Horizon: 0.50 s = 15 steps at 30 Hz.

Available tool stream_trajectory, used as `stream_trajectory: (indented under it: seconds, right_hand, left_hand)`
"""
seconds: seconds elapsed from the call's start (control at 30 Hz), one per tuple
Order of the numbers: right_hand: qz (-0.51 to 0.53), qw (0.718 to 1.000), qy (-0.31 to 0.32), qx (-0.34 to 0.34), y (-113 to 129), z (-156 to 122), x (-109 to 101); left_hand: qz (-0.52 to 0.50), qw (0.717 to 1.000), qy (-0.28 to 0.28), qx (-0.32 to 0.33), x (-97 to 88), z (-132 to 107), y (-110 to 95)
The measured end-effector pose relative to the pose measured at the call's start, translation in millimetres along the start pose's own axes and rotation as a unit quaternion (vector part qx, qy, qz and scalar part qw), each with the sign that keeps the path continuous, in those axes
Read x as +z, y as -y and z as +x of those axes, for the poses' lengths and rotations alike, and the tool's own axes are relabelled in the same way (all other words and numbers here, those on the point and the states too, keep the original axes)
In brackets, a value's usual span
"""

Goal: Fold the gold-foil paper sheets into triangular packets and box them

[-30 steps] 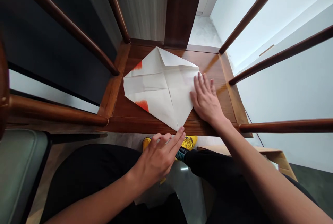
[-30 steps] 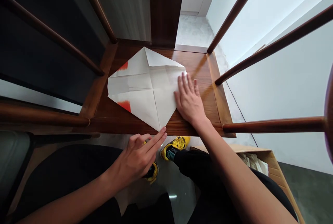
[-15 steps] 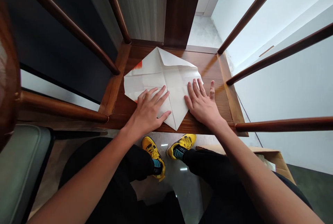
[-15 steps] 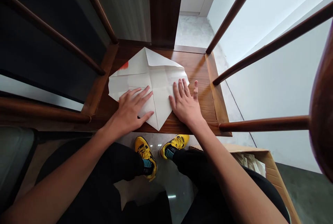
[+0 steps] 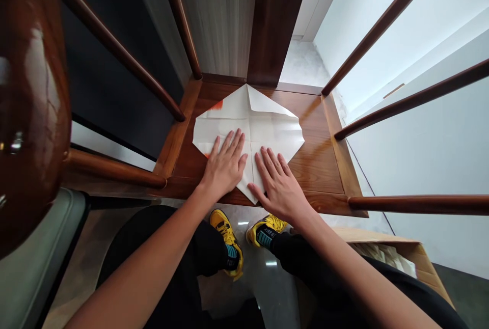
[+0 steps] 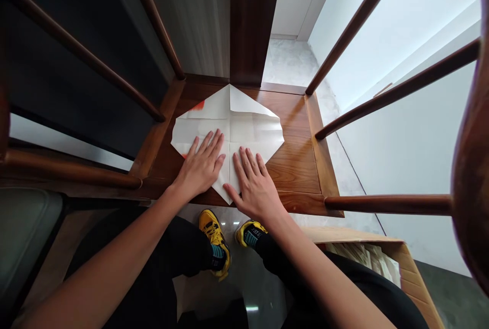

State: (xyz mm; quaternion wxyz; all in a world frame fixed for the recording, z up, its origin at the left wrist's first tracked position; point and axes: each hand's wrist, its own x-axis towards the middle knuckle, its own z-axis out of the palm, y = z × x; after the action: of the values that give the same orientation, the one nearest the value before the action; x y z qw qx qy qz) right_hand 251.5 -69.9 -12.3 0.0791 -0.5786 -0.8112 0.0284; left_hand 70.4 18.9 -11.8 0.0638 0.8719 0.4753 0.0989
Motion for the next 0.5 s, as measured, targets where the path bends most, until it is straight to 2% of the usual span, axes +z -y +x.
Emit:
stream_trajectory:
  seconds: [0.07, 0.13, 0.23, 0.3, 0.4, 0.5]
  right_hand:
    - [0.007, 1.000, 0.003, 0.005, 1.6, -5.0, -4.0]
    - [0.017, 1.000, 0.008, -0.009, 3.1, -14.8, -8.6]
    - [0.026, 0.996, 0.042, -0.070, 5.1, -35.3, -15.3]
    - [0.014, 0.994, 0.055, -0.089, 6.5, -47.0, -18.8]
    - [-0.006, 0.994, 0.021, -0.104, 8.0, -55.3, -27.6]
    - [0.065, 0.983, -0.020, -0.172, 8.1, -56.7, -54.6]
  left_hand:
    - [0.004, 0.999, -0.004, -0.043, -2.6, 1.9, 14.5]
    - [0.004, 1.000, 0.006, -0.029, -10.2, -8.2, 29.9]
    - [-0.013, 0.990, 0.070, 0.121, -24.9, -43.7, 45.6]
    - [-0.022, 0.980, 0.099, 0.173, -30.5, -70.5, 47.7]
    - [-0.031, 0.980, 0.071, 0.184, -31.9, -98.7, 41.5]
    - [-0.098, 0.974, 0.007, 0.205, -43.1, -113.9, 31.3]
